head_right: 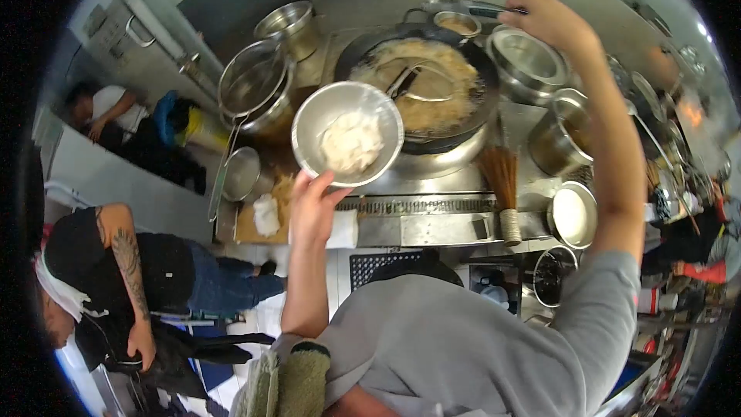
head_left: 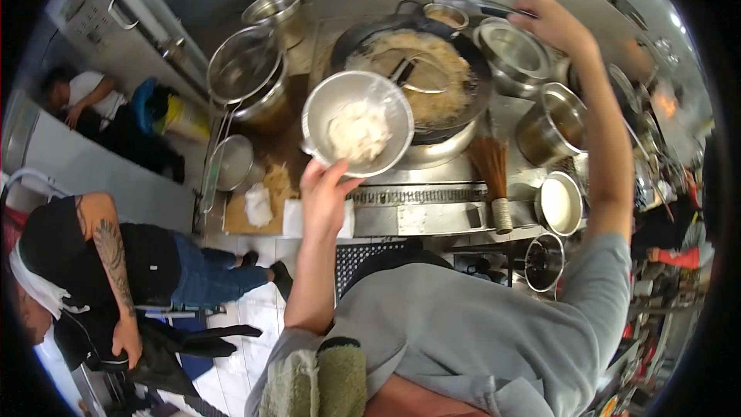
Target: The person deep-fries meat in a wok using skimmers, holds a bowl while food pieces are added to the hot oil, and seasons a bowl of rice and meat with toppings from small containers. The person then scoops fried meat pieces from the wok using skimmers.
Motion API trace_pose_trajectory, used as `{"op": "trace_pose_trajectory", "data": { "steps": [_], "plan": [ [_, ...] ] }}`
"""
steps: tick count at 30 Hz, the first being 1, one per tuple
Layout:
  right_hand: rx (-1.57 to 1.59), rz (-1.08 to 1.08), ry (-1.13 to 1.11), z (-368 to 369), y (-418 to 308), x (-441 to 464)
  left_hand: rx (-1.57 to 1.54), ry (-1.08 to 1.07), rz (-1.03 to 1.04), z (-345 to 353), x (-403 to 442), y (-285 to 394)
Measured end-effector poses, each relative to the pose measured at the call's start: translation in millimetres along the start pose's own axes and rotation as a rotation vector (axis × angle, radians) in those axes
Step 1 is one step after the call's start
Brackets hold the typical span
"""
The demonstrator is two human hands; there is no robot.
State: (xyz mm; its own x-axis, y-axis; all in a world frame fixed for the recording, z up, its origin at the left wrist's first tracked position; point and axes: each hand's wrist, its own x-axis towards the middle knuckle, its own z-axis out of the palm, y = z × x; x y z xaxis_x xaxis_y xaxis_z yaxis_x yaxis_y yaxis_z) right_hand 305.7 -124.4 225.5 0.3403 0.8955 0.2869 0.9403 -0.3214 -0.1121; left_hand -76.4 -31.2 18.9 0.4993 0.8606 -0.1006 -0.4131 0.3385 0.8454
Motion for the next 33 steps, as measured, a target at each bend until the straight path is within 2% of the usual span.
{"op": "trace_pose_trajectory", "data": {
  "steps": [1,3,5,6,9,11,16,18,21,23,24,26,28,30,32,33],
  "plan": [
    [0.022,-0.009,-0.056,-13,-31,-17,0.006,-0.004,0.008,1,3,-3],
    [0.018,-0.235,-0.194,-19,-77,-43,0.023,-0.043,0.010,7,6,-4],
    [-0.071,-0.315,-0.274,-5,-108,-62,0.024,-0.080,0.028,11,7,-12],
    [-0.121,-0.358,-0.197,14,-109,-70,0.022,-0.117,0.049,14,8,-16],
    [-0.285,-0.297,-0.335,27,-118,-70,0.044,-0.156,0.035,24,10,-21],
    [-0.331,-0.305,-0.226,16,-112,-66,0.053,-0.133,-0.003,32,13,-21],
    [-0.331,-0.298,-0.113,-26,-83,-53,-0.055,-0.123,-0.012,41,27,-22],
    [-0.249,-0.295,0.014,-43,-69,-39,-0.104,-0.141,-0.003,45,34,-22],
    [-0.179,-0.168,-0.022,-73,-47,-5,-0.113,-0.128,-0.020,49,44,-20],
    [-0.155,-0.180,0.045,-72,-32,18,-0.086,-0.072,-0.039,46,49,-27],
    [-0.126,-0.188,0.104,-68,-24,28,-0.086,-0.083,-0.033,46,46,-25],
    [-0.153,-0.105,0.064,-43,-11,55,-0.034,0.004,-0.038,42,37,-20],
    [-0.271,-0.141,-0.013,3,9,90,-0.031,0.005,-0.026,36,27,-13],
    [-0.292,0.077,-0.230,55,11,117,-0.049,0.065,0.000,31,16,-6],
    [-0.297,0.207,-0.261,111,15,131,-0.038,0.059,0.010,18,9,-2],
    [-0.297,0.207,-0.262,129,20,132,-0.042,0.064,0.009,14,5,-1]
  ]
}}
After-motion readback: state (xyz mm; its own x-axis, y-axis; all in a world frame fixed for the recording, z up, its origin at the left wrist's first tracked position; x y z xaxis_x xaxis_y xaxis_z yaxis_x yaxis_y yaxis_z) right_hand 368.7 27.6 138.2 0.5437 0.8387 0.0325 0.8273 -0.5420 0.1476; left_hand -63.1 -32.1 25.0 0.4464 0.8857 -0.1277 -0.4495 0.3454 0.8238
